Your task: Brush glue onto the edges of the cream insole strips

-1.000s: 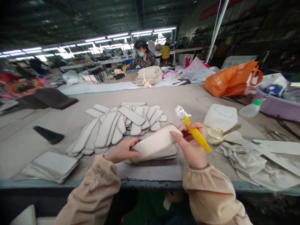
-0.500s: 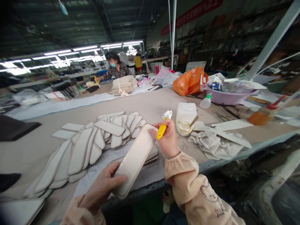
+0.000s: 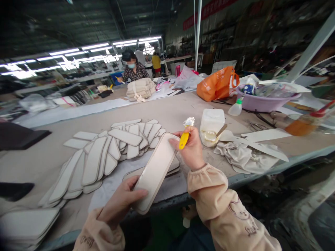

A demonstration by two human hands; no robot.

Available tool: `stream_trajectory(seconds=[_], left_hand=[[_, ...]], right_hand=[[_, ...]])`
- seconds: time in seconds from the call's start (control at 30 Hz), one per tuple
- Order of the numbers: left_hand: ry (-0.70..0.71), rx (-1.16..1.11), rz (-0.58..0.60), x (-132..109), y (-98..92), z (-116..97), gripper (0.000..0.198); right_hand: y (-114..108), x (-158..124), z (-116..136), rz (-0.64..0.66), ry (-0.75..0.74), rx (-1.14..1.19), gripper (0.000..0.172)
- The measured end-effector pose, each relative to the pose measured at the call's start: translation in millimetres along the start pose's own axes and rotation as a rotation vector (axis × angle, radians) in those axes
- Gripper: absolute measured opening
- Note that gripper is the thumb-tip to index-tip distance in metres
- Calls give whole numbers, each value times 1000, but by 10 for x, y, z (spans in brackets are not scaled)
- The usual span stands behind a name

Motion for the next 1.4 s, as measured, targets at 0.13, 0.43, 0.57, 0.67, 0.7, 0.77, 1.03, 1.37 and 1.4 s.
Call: stream_trajectory(seconds=[0.13,0.43,0.57,0.67,0.7,0.77,1.03,1.37,1.4], left_hand=[[3,-10,2,-2,11,12,46],[10,17,-6,5,42,-7,44],[-14,7,-1,2,37,-8,46],[-13,11,36,-10,32,8,46],[-14,6,57,-15,34,16,46],[-17,-13,95,-22,46,29,46],[-35,-65,103,3,92,31,51],[-99,-236,197,-9,97,60,49],[-100,-258,213,-12,102,61,48]], right_hand=[[-21,-4,-25,2,4,-18,60],[-23,9,-38,13,12,-48,59],[8,7,-20,25,17,-19,56],[25,2,-7,27,17,-24,56],[28,0,-2,30,19,-25,56],[27,-1,6,32,20,-20,56],[-8,10,8,39,32,-3,58],[-42,13,-28,29,41,-50,60],[-54,18,-35,28,39,-54,60]])
Point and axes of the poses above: each hand's wrist, its own x-axis towards the middle knuckle, its own y-axis out of the palm, z = x × y, the point moved 1 cm from there along x, towards the middle knuckle, and after that the axes turned 13 degrees about z, right-handed, at the moved point
